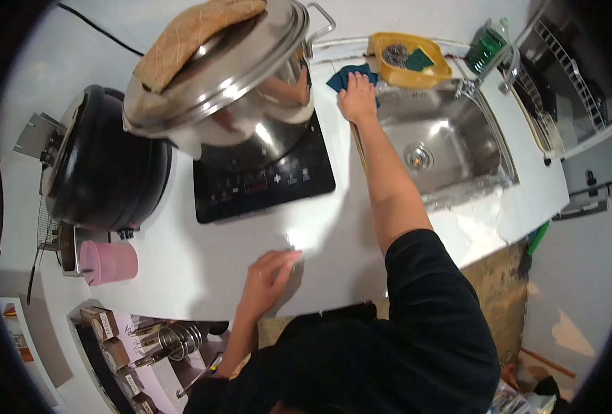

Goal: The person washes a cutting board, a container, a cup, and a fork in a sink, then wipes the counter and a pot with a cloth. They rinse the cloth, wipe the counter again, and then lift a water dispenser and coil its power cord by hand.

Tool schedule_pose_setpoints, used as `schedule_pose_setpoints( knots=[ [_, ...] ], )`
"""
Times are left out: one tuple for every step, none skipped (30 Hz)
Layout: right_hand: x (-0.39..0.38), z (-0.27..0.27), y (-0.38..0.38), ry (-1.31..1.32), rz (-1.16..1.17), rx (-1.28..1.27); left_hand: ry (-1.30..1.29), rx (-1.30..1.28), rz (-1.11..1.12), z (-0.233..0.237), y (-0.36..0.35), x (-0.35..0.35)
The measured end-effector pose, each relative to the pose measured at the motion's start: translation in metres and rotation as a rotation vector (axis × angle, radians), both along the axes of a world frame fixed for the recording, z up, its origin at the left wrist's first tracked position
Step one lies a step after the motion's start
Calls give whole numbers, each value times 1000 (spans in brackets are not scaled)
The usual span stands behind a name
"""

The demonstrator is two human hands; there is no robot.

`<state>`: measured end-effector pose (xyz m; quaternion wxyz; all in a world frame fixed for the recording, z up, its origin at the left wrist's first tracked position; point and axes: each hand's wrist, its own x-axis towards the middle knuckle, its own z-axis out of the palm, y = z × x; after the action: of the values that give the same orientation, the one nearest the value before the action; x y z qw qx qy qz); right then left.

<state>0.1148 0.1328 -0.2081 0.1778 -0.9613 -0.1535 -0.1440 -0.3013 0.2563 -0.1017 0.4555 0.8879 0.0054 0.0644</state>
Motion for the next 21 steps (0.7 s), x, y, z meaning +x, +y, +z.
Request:
schedule_pose_setpoints(
  knots=[
    [-18,-5,-1,-6,20,55,1,-23,-25,1,0,-4],
    [-38,-8,-5,22,29,47,0,-46,-52,3,1,-4],
    [-57,-10,-13,46,36,40,-4,-68,-81,4,2,-3],
    [-81,-10,-24,68,44,63,3,-72,-123,7,2,-3],
    [-107,-6,-37,86,53,87,6,-76,-165,10,2,-2],
    [-134,-1,-49,100,64,113,6,-78,-205,13,2,-1],
    [-165,5,-62,99,41,83,-28,-82,-234,12,2,-3],
    [-198,12,-74,97,22,55,-63,-84,-259,11,1,-5],
    [-231,19,-81,96,10,28,-97,-84,-277,10,3,-9],
    [-264,29,-85,55,-27,-40,6,-38,-292,15,8,-14],
    [-293,35,-84,12,-58,-107,-4,-38,-282,14,12,-22],
    [-319,35,-76,-28,-36,-121,-15,-35,-267,12,17,-29],
    [-344,34,-63,-68,-12,-131,-25,-30,-250,9,25,-39],
    [-366,34,-48,-109,14,-141,-23,-38,-217,5,35,-49],
    [-387,41,-22,-51,72,-95,-8,-61,-150,4,47,-60],
    [-403,41,4,-14,171,-43,8,-87,-82,2,61,-72],
    [-415,45,33,43,268,-17,23,-116,-12,0,76,-85],
    [-423,42,61,42,376,-13,-72,-28,76,-7,97,-97],
    [-425,41,90,63,488,-6,-48,-34,246,-5,119,-111],
    [-425,36,120,75,579,-14,-26,-36,415,-3,143,-123],
    [-425,37,152,84,660,-55,-118,60,531,0,173,-136]
  ],
)
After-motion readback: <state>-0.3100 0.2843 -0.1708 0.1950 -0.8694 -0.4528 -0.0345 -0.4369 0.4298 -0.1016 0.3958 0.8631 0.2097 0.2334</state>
